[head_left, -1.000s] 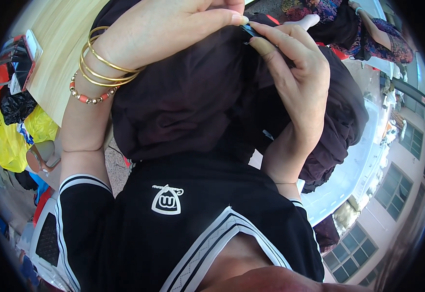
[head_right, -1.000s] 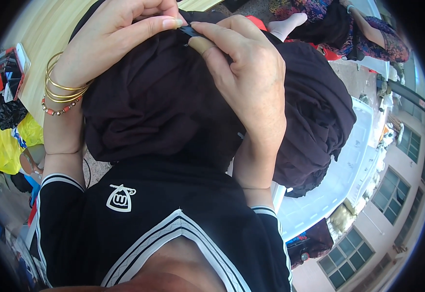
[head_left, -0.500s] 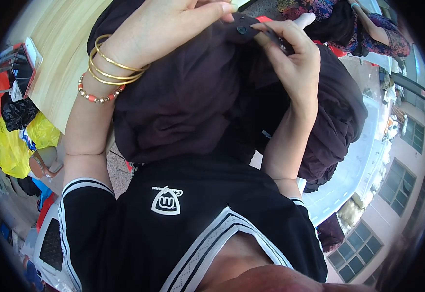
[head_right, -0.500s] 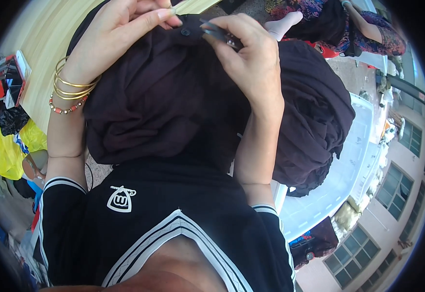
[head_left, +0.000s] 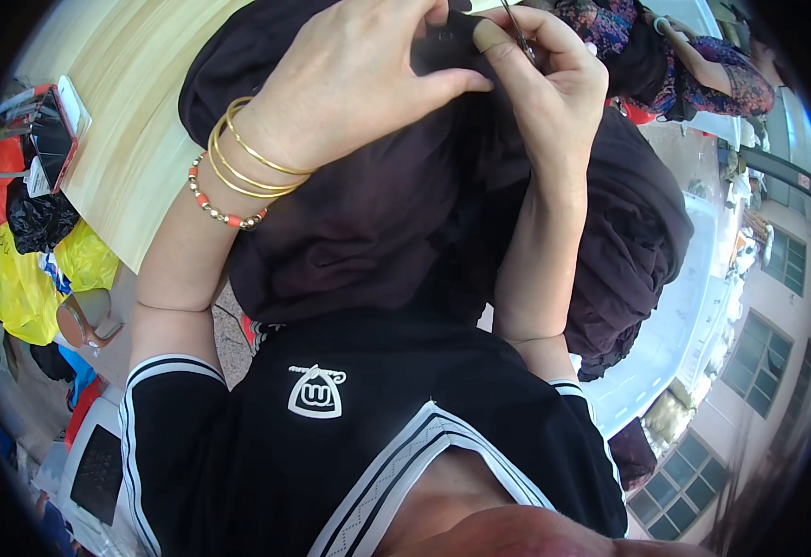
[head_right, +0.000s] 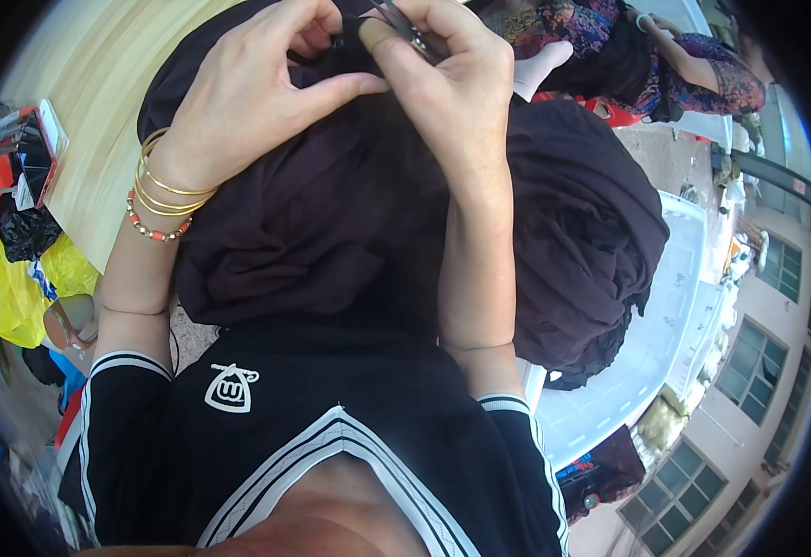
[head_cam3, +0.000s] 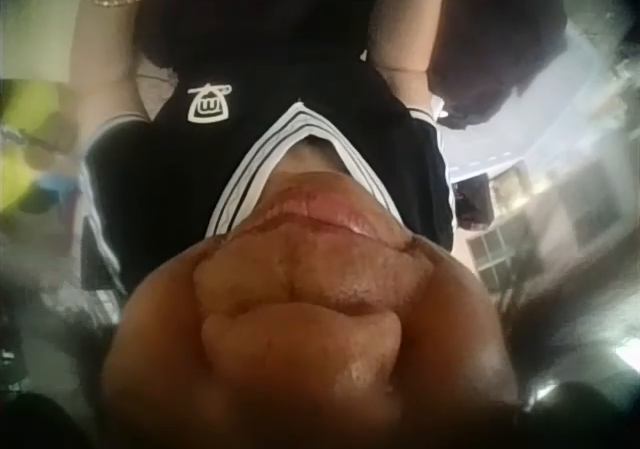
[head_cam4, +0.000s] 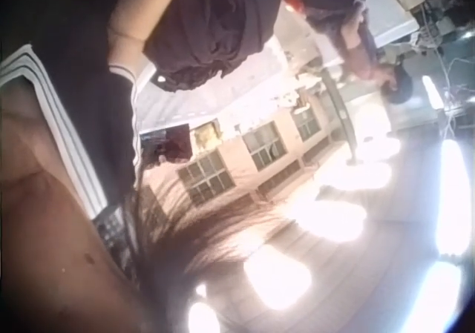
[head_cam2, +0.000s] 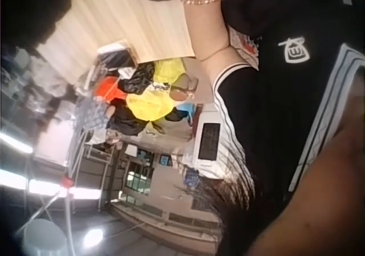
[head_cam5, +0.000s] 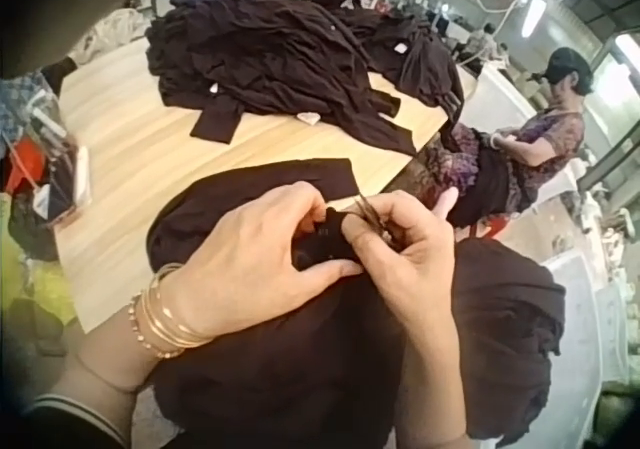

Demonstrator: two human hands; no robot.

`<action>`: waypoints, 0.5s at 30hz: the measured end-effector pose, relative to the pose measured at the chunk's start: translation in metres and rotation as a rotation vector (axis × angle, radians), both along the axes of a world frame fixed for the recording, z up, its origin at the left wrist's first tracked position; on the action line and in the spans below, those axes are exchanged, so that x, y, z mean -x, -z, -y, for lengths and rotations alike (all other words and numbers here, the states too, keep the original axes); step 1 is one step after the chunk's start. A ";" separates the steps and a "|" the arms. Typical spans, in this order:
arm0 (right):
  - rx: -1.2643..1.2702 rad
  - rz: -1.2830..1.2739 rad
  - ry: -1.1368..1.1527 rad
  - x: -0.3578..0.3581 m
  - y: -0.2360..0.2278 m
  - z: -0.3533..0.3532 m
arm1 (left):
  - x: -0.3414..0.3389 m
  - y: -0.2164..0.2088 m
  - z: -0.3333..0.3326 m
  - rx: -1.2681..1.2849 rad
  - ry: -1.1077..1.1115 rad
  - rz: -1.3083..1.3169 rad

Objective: Trimming loose threads from garments using a small snipping tool.

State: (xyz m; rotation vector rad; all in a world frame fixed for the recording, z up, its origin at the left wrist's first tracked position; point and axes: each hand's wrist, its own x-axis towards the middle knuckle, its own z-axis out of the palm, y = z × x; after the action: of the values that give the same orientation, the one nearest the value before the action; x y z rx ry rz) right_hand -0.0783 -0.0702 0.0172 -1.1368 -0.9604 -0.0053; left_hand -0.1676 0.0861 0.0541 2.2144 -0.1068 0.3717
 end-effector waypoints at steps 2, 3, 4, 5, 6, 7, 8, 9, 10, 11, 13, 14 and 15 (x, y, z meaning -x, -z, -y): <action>0.642 -0.066 0.362 0.017 -0.028 -0.003 | 0.002 0.006 -0.002 -0.025 -0.025 0.132; 0.569 -0.025 0.351 0.018 -0.026 -0.006 | 0.001 0.006 0.000 0.030 -0.029 0.209; 0.572 0.199 0.371 0.015 -0.028 -0.006 | 0.002 0.008 -0.001 0.035 -0.041 0.216; 0.576 0.209 0.359 0.016 -0.031 -0.008 | 0.001 0.011 -0.002 0.026 -0.056 0.214; 0.572 0.277 0.360 0.018 -0.036 -0.009 | 0.000 0.013 -0.003 0.020 -0.068 0.211; 0.567 0.344 0.360 0.018 -0.039 -0.011 | -0.002 0.016 -0.005 0.027 -0.080 0.216; 0.568 0.329 0.351 0.017 -0.039 -0.012 | -0.003 0.019 -0.006 0.083 -0.082 0.190; 0.570 0.317 0.365 0.014 -0.041 -0.010 | -0.005 0.021 -0.007 0.139 -0.074 0.166; 0.571 0.305 0.380 0.012 -0.043 -0.008 | -0.006 0.021 -0.006 0.147 -0.075 0.172; 0.551 0.230 0.393 0.010 -0.042 -0.006 | -0.007 0.021 -0.006 0.144 -0.079 0.168; 0.550 0.233 0.380 0.009 -0.043 -0.008 | -0.010 0.028 -0.007 0.142 -0.094 0.161; 0.546 0.231 0.374 0.009 -0.044 -0.009 | -0.019 0.041 -0.008 0.113 -0.045 0.505; 0.548 0.232 0.372 0.007 -0.043 -0.009 | -0.022 0.040 -0.008 0.079 0.009 0.845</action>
State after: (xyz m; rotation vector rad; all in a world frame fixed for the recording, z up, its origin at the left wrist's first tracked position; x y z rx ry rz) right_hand -0.0856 -0.0613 0.0607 -1.8432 -0.9674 -0.1881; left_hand -0.1456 0.0939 0.0145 1.8415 -0.5392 1.2587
